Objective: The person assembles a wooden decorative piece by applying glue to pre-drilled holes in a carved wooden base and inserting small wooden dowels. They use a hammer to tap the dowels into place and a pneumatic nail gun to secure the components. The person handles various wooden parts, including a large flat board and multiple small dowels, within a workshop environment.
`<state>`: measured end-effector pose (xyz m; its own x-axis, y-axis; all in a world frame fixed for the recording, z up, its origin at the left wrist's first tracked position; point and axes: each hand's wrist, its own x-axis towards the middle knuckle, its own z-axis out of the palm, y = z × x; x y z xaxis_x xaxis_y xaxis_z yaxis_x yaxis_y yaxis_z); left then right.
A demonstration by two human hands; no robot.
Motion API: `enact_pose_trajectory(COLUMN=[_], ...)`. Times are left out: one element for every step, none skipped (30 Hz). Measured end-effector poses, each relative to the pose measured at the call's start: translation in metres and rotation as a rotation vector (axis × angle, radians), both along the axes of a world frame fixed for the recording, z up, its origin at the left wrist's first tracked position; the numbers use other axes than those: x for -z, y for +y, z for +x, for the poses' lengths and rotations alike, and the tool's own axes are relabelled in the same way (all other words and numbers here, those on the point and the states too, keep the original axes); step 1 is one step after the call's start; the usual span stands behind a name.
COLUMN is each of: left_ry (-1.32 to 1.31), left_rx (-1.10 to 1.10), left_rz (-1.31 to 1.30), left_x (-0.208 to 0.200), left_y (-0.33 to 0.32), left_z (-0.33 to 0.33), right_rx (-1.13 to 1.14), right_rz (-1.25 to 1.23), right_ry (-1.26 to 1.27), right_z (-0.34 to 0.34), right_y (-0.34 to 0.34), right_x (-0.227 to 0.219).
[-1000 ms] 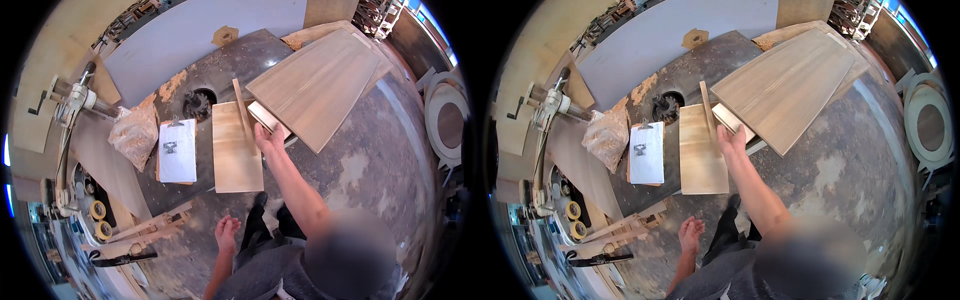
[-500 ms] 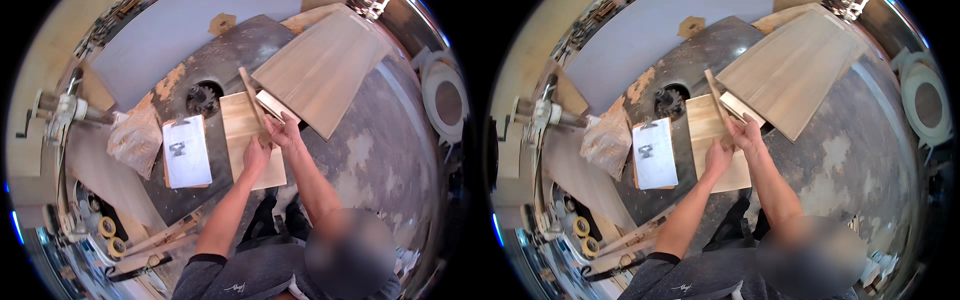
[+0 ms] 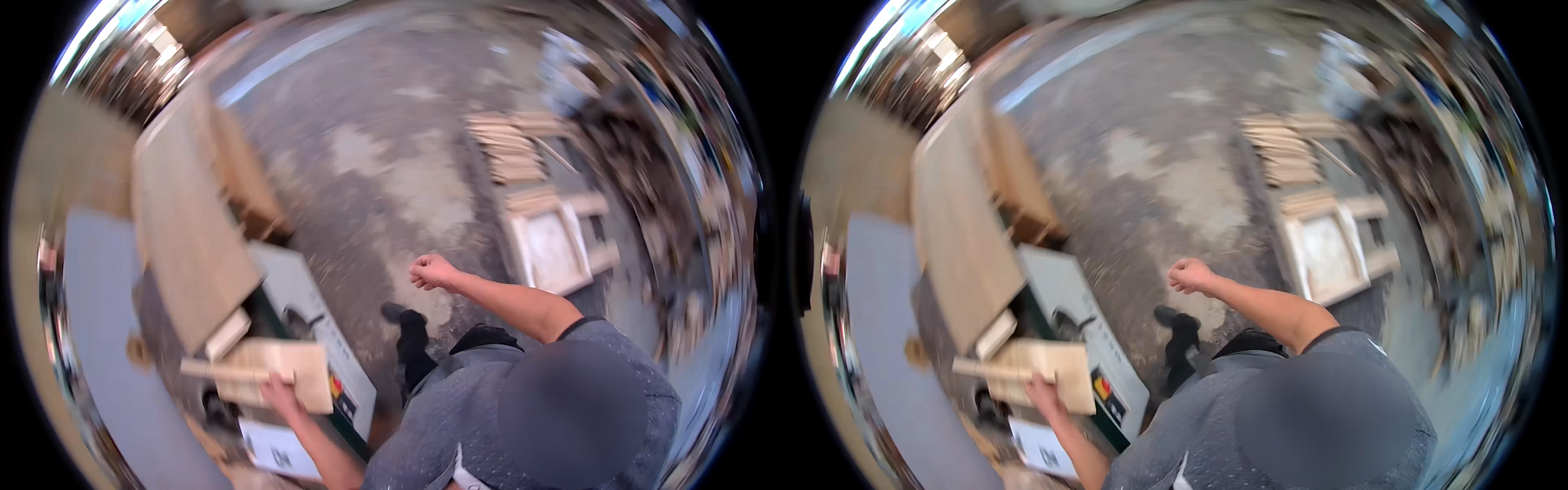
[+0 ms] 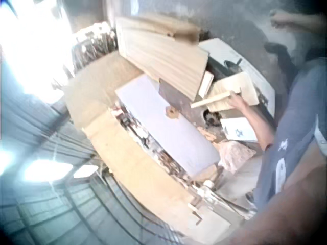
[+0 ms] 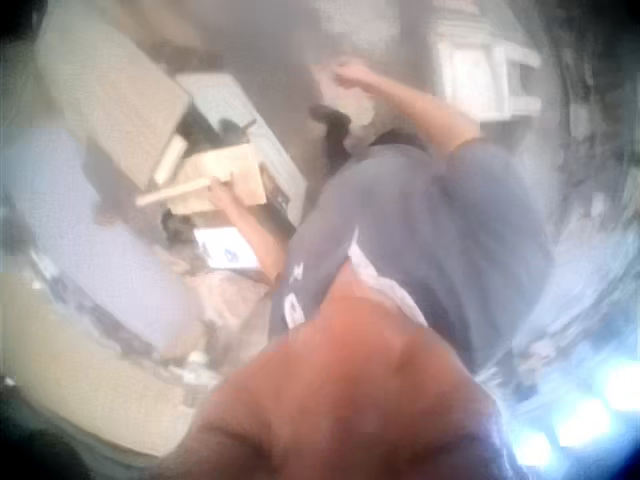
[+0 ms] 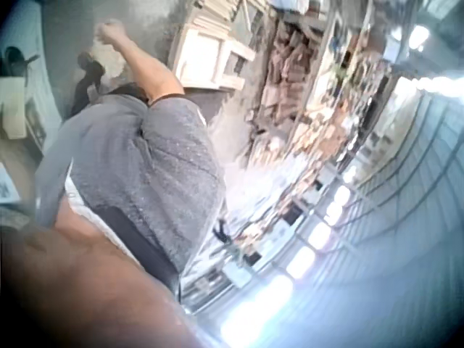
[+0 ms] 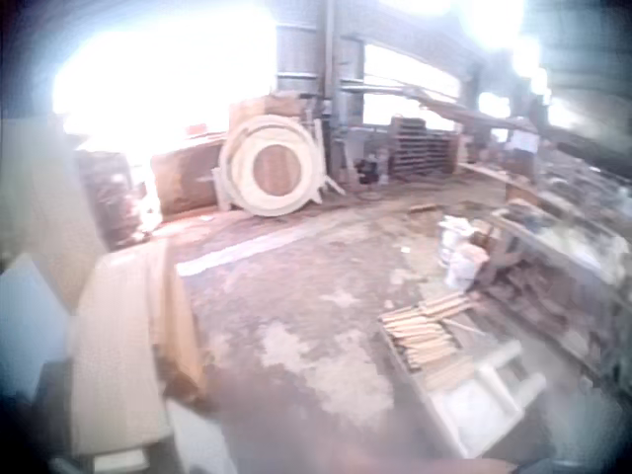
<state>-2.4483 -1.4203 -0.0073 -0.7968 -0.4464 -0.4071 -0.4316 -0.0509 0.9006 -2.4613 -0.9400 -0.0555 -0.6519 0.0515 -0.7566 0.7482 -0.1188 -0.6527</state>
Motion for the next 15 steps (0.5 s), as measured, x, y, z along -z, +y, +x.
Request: enact_pose_trajectory(left_ry=[0.089, 0.091, 0.089, 0.143, 0.196, 0.235, 0.184, 0.091, -0.003, -0.117, -0.162, -0.231, -0.274, -0.331, -0.395], left_rx=[0.042, 0.134, 0.23, 0.375, 0.504, 0.711, 0.92, 1.1, 1.254, 1.363, 1.478, 1.63, 1.767, 1.903, 2.028], left_rz=[0.053, -0.026, -0.114, -0.046, 0.028, -0.009, 0.021, 0.062, 0.111, 0.213, 0.296, 0.348, 0.365, 0.396, 0.421], left_x=[-0.013, -0.013, -0.009, -0.005, -0.003, -0.006, -0.011, -0.032, -0.046, -0.056, -0.057, -0.063, -0.069, -0.07, -0.074], left_y=[0.037, 0.063, 0.086, 0.119, 0.16, 0.202, 0.244, 0.295, 0.339, 0.379, 0.419, 0.451, 0.477, 0.506, 0.529], left_z=[0.022, 0.034, 0.046, 0.06, 0.073, 0.083, 0.092, 0.107, 0.131, 0.153, 0.186, 0.209, 0.236, 0.262, 0.285], right_rx=[0.092, 0.178, 0.266, 0.336, 0.376, 0.405, 0.438, 0.47, 0.482, 0.505, 0.567, 0.63, 0.691, 0.759, 0.82], right_rz=[0.024, 0.027, 0.023, 0.027, -0.019, -0.069, -0.121, -0.148, -0.177, -0.21, -0.242, -0.272, -0.302, -0.285, -0.273], right_ry=[-0.047, -0.021, -0.008, 0.017, 0.035, 0.055, 0.078, 0.087, 0.097, 0.113, 0.166, 0.219, 0.272, 0.356, 0.437], right_z=[0.041, 0.069, 0.102, 0.134, 0.166, 0.197, 0.229, 0.259, 0.29, 0.318, 0.356, 0.385, 0.413, 0.443, 0.473], right_y=[0.033, 0.062, 0.082, 0.098, 0.113, 0.125, 0.13, 0.136, 0.142, 0.144, 0.154, 0.157, 0.162, 0.174, 0.182], right_x=[0.006, 0.007, 0.014, 0.02, 0.019, 0.016, 0.014, 0.003, -0.027, -0.05, -0.061, -0.074, -0.085, -0.095, -0.105])
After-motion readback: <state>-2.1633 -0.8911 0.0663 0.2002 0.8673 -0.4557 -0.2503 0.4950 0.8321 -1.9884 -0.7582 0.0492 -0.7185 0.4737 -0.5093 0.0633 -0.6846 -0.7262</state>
